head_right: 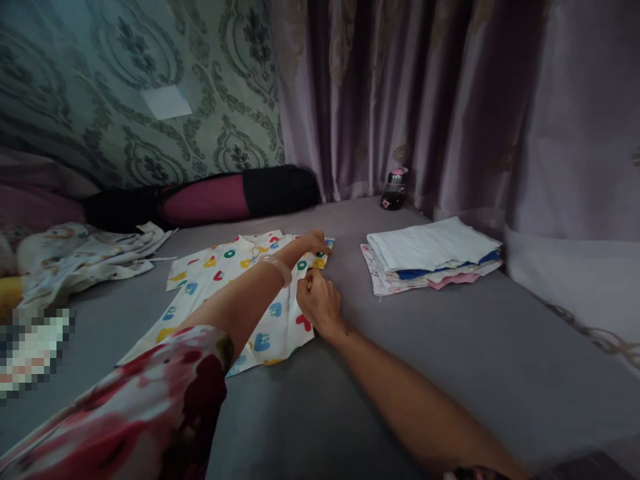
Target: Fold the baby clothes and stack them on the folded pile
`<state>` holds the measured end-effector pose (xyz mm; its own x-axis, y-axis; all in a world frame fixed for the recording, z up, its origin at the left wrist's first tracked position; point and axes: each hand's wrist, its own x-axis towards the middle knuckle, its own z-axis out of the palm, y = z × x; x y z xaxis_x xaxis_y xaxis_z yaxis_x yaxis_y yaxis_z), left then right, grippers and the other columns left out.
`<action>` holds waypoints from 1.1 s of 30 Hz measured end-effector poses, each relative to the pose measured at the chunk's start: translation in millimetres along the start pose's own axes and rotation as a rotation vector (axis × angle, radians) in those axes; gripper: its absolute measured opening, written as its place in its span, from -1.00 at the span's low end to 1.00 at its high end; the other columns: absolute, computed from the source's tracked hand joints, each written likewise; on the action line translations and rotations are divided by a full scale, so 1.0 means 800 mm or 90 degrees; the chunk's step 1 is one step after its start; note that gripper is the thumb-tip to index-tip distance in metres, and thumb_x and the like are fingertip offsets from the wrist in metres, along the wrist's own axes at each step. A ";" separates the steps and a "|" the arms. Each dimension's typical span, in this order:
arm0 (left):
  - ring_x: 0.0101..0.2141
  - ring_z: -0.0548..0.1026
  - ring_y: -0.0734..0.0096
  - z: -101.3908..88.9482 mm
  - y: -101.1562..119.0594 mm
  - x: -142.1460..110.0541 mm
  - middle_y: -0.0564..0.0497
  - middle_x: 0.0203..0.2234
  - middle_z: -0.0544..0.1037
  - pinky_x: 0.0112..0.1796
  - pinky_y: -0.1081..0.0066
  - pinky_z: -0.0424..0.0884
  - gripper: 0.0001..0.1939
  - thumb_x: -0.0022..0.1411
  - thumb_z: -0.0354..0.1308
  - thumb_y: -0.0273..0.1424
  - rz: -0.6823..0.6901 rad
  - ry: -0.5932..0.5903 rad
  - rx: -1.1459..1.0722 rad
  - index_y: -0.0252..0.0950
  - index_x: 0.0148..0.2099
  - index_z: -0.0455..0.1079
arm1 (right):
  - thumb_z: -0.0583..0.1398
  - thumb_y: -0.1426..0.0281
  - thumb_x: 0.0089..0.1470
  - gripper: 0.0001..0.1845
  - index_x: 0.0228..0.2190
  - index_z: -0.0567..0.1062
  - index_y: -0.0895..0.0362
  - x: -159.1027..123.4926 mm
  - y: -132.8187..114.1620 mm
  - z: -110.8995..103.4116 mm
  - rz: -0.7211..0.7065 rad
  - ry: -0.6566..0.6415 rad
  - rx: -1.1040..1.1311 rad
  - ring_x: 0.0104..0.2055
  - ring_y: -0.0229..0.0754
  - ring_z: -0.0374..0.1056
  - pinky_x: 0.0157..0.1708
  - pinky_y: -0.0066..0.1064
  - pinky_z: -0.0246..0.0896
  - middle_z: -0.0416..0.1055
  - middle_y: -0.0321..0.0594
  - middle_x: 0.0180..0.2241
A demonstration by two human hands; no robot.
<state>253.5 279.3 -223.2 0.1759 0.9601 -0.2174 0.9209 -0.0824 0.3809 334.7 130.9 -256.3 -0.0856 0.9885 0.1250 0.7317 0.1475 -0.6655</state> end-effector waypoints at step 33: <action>-0.55 0.44 0.49 -0.017 -0.168 -0.073 0.04 -0.59 0.43 -0.42 0.47 0.46 -0.90 0.05 0.17 -0.45 -0.168 0.300 -0.955 -0.34 -0.33 0.36 | -0.08 0.33 0.24 -0.64 -0.08 0.41 0.09 0.004 0.010 0.025 -0.236 -0.091 0.188 -0.08 -0.15 0.41 -0.04 -0.28 0.24 0.51 -0.14 -0.11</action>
<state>114.2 238.0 -249.3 -0.3068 0.9209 -0.2405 -0.3050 0.1442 0.9414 326.7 135.7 -275.6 -0.4104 0.8594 0.3051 0.4128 0.4734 -0.7782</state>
